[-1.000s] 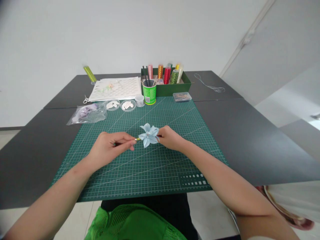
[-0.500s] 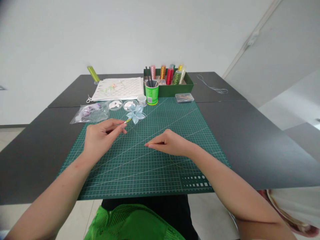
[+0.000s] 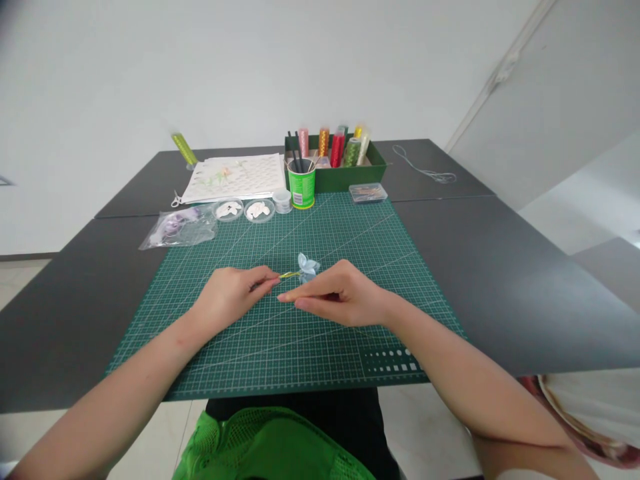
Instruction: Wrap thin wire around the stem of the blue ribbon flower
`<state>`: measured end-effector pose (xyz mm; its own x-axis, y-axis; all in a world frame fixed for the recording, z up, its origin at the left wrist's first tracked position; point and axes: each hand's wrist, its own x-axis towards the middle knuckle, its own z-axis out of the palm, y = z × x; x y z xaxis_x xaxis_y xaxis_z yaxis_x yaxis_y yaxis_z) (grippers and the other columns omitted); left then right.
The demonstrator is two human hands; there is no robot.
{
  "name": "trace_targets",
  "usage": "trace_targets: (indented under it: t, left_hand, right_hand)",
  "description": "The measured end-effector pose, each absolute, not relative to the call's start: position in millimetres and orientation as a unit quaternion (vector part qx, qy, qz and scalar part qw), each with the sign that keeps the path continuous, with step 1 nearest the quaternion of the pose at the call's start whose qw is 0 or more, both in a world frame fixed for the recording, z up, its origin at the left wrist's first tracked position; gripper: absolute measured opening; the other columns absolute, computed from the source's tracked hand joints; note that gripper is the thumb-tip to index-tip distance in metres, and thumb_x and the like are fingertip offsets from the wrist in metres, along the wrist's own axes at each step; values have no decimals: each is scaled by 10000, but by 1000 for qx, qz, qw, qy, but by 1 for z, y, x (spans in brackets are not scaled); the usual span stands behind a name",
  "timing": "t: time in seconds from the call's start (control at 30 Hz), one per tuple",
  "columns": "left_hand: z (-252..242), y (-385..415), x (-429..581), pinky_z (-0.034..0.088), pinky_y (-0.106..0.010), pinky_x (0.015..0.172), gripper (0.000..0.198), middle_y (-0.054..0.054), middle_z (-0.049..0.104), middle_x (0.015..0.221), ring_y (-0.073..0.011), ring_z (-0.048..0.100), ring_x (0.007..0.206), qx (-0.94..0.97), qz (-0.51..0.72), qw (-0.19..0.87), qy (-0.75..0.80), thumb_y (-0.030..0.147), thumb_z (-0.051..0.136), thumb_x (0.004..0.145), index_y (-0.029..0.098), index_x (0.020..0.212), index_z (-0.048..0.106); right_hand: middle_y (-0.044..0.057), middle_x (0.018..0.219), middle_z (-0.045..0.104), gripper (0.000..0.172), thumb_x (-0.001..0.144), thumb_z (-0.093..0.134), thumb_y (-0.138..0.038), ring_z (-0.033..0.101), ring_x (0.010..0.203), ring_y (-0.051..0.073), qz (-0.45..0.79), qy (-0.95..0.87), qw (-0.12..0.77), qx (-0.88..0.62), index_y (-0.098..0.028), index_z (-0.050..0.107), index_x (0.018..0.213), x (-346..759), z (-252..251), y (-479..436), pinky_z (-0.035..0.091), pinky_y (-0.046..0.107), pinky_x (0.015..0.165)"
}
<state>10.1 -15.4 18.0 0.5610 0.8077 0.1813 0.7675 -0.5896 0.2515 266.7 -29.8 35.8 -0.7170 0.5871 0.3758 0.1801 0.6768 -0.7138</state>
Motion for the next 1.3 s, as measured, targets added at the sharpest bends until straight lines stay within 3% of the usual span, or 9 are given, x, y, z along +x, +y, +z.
trace_targets:
  t: [0.13,0.3,0.5,0.8,0.9,1.0,1.07,1.13,1.3]
  left_hand:
    - [16,-21,14,286,-259,483,267,14,758,694,-174,696,570,919,113,49,375,363,504,1047,245,993,737]
    - [18,-24,15,311,-251,488,254,9,753,682,-166,702,572,939,102,78,318,345,513,1046,228,987,731]
    - [16,-25,15,365,-249,513,261,12,777,755,-139,702,591,951,132,98,262,332,495,1058,223,999,725]
    - [17,-27,13,349,-239,496,296,32,708,627,-124,649,525,945,178,79,262,354,472,1067,210,966,710]
    - [18,-26,12,373,-224,502,292,27,719,640,-119,654,525,926,228,72,291,358,482,1063,203,976,714]
    - [19,-26,11,417,-211,514,253,17,761,707,-116,672,543,885,300,83,346,348,524,1047,199,1118,715]
    - [21,-26,11,452,-201,532,271,10,780,744,-118,694,580,849,345,109,385,348,551,1032,203,1196,712]
    - [22,-26,12,468,-192,539,263,8,788,755,-113,694,585,812,378,155,417,344,577,1014,211,1172,739]
    - [24,-22,17,358,-200,415,227,17,751,640,-82,495,398,730,399,301,466,349,641,948,192,1012,793]
  right_hand:
    - [-5,535,578,496,1022,495,-528,370,441,80,351,-842,306,-273,-154,771,1194,269,37,-28,268,239,443]
    - [-48,500,313,785,1015,263,-703,257,467,98,393,-797,335,-312,-131,746,1252,269,31,-22,225,263,471]
    - [-46,576,312,817,1024,214,-696,282,530,110,406,-789,327,-326,-109,712,1298,269,20,-12,292,271,540]
    - [-34,623,368,745,1031,245,-672,325,571,122,456,-764,278,-361,-159,684,1346,271,-1,1,286,264,566]
    - [-30,593,416,817,984,263,-751,347,540,119,485,-743,264,-377,-139,739,1242,270,-4,4,298,266,555]
    - [-19,538,415,855,952,248,-801,350,508,126,520,-699,277,-405,-132,780,949,269,-4,7,320,284,540]
    - [-14,528,400,861,962,216,-791,335,499,125,550,-683,269,-398,-132,761,861,268,-3,7,309,286,520]
    - [-25,527,372,882,987,172,-756,306,488,119,594,-678,242,-359,-111,770,936,268,-1,7,277,281,504]
    - [-53,511,320,872,994,169,-725,255,463,113,650,-637,258,-325,-83,758,1035,264,2,6,221,279,503]
